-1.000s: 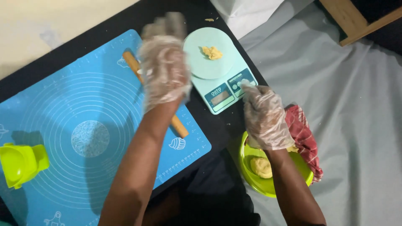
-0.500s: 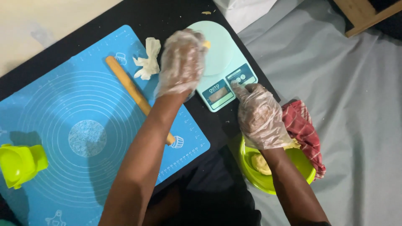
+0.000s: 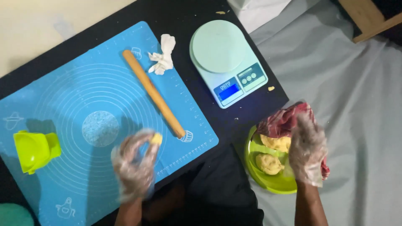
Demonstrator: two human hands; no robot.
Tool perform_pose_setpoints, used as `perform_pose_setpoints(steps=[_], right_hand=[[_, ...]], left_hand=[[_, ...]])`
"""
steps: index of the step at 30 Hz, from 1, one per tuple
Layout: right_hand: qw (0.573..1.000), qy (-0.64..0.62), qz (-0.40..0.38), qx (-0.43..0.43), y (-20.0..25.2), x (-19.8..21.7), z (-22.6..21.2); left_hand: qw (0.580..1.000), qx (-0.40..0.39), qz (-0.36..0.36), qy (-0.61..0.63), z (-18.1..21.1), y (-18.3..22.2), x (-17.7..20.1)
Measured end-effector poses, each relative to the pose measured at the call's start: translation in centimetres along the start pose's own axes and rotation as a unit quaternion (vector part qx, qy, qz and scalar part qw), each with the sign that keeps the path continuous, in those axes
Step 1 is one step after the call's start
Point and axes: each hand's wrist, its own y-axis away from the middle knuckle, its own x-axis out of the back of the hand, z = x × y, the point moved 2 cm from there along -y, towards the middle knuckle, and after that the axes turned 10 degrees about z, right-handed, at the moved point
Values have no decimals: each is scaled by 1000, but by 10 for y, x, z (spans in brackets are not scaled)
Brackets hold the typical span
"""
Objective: Preparing individual pastries by weighing dough, rolling it flat, adding filling, and using a manual mold to seal them.
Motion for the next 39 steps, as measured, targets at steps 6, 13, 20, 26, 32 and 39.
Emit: perform_pose_setpoints(steps=[6,13,20,26,32,39], right_hand=[[912,59,-322,-246,112,16,63],[878,9,-387,-281,129,12,59],[818,30,-426,-385,130,6,72],[767,87,-421,-476,149,-5,100],[754,92,-434,-484,160,-16,115],[807,101,-428,-393,176,-14,121]], left_hand=[[941,299,-151,37,30,59,6],[754,412,-361,362,34,140,-86],[503,624,-461,381,42,180,-136],[522,555,-527,375,11,231,-208],[844,-350,-391,-114,13,260,-258],[728,-387,-326,-463,-6,294,-357]])
